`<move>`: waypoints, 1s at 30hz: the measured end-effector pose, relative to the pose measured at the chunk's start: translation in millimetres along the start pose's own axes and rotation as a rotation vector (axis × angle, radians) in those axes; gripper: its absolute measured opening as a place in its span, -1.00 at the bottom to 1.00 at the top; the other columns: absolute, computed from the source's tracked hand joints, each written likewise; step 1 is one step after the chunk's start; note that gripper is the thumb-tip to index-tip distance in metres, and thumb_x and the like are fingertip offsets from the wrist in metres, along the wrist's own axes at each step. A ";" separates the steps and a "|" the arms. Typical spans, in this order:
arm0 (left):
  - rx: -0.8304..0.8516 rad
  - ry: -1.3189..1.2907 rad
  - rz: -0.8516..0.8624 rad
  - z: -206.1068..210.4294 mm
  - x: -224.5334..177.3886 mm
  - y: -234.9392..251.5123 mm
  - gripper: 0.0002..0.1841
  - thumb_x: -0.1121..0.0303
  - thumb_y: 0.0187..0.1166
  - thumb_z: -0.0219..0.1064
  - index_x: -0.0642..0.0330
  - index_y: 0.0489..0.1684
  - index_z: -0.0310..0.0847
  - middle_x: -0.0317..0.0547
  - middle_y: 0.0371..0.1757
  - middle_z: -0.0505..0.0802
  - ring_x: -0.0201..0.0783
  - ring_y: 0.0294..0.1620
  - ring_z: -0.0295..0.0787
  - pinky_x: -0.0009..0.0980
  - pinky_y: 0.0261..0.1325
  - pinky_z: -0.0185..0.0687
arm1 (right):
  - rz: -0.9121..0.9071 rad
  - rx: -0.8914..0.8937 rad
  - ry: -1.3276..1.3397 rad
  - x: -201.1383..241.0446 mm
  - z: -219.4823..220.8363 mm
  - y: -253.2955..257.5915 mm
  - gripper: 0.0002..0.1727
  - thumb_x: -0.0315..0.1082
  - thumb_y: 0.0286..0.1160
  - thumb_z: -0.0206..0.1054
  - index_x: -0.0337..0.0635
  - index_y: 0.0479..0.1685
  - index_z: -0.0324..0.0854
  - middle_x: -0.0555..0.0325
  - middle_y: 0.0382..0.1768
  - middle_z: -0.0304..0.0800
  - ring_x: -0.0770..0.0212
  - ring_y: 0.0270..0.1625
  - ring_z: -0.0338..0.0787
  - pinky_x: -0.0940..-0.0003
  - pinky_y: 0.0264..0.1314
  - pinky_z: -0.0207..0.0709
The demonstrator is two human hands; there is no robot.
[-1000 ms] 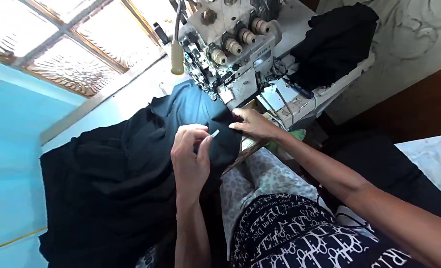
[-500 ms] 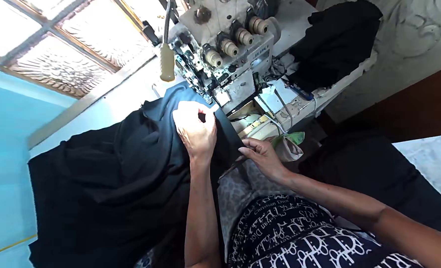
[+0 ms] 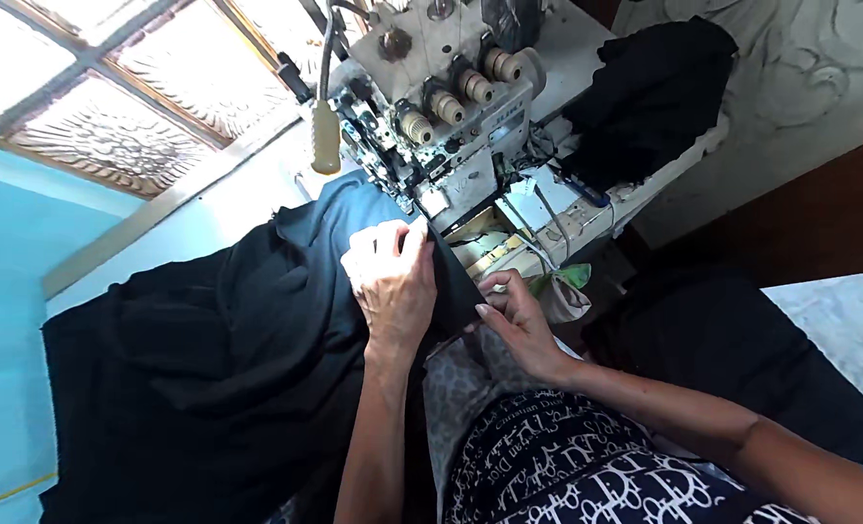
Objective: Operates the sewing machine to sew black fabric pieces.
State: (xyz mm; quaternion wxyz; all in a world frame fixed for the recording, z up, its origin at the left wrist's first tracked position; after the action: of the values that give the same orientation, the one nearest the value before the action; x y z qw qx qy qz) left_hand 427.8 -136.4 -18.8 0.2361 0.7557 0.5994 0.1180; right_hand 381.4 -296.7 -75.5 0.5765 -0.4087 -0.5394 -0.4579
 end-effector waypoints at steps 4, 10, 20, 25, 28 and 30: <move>0.027 0.098 0.031 3.7 3.9 -2.3 -0.60 0.25 0.80 0.08 0.16 0.46 0.66 0.09 0.37 0.78 0.22 0.43 0.58 0.13 0.31 0.37 | -0.106 -0.010 -0.127 -0.2 4.1 10.7 -0.72 -0.47 0.63 0.14 -0.32 0.25 0.45 0.09 -0.31 0.83 0.33 -0.30 0.86 0.34 -0.16 0.75; 0.047 0.092 0.020 -3.6 1.9 -6.7 -0.63 0.27 0.79 0.12 0.17 0.38 0.71 0.10 0.40 0.78 0.27 0.53 0.53 0.22 0.47 0.29 | -0.299 -0.038 -0.399 8.7 12.5 52.4 -0.61 -0.52 0.66 0.16 -0.30 0.44 0.50 -0.07 -0.28 0.80 0.11 -0.45 0.77 0.16 -0.40 0.67; 0.134 -0.108 -0.123 -9.4 28.2 0.1 -0.60 0.27 0.82 0.08 0.16 0.51 0.62 -0.03 0.59 0.67 0.25 0.75 0.30 0.34 0.65 0.16 | -0.622 -0.101 -1.244 27.9 24.8 81.1 -0.63 -0.46 0.47 0.34 -0.25 0.25 0.75 -0.02 -0.58 0.70 -0.06 -0.55 0.73 0.07 -0.47 0.47; -0.014 -0.063 -0.125 23.5 60.4 12.9 -0.62 0.25 0.72 0.12 0.15 0.32 0.75 -0.06 0.45 0.78 0.15 0.58 0.53 0.10 0.52 0.40 | -0.614 -0.042 -1.230 30.7 13.3 62.7 -0.61 -0.46 0.46 0.34 -0.22 0.28 0.75 -0.02 -0.46 0.78 -0.04 -0.48 0.78 0.06 -0.40 0.57; -0.009 -0.078 -0.134 6.0 49.2 8.0 -0.62 0.31 0.70 0.15 0.31 0.31 0.71 0.18 0.44 0.74 0.37 0.50 0.51 0.26 0.32 0.46 | -0.537 -0.028 -1.184 35.0 -12.9 50.4 -0.68 -0.45 0.53 0.30 -0.23 0.22 0.77 -0.11 -0.26 0.88 -0.14 -0.28 0.87 -0.10 -0.23 0.67; 0.010 -0.049 -0.150 -9.2 36.8 -6.4 -0.64 0.35 0.70 0.18 0.29 0.34 0.67 0.19 0.48 0.66 0.37 0.46 0.49 0.29 0.23 0.49 | -0.438 -0.076 -1.207 35.1 -45.6 49.1 -0.70 -0.44 0.60 0.27 -0.27 0.22 0.74 -0.21 -0.14 0.87 -0.25 -0.15 0.88 -0.20 -0.15 0.69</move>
State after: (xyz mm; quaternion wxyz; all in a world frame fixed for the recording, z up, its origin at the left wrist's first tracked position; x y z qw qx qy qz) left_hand 427.5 -97.9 -17.9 0.2549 0.7126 0.6489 0.0784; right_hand 440.2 -331.6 -43.2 0.0499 -0.4948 -0.8234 -0.2734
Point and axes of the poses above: each hand's wrist, its own y-axis towards the middle knuckle, its own z-axis out of the palm, x = y × z, the point moved 2 cm from there along y, towards the middle knuckle
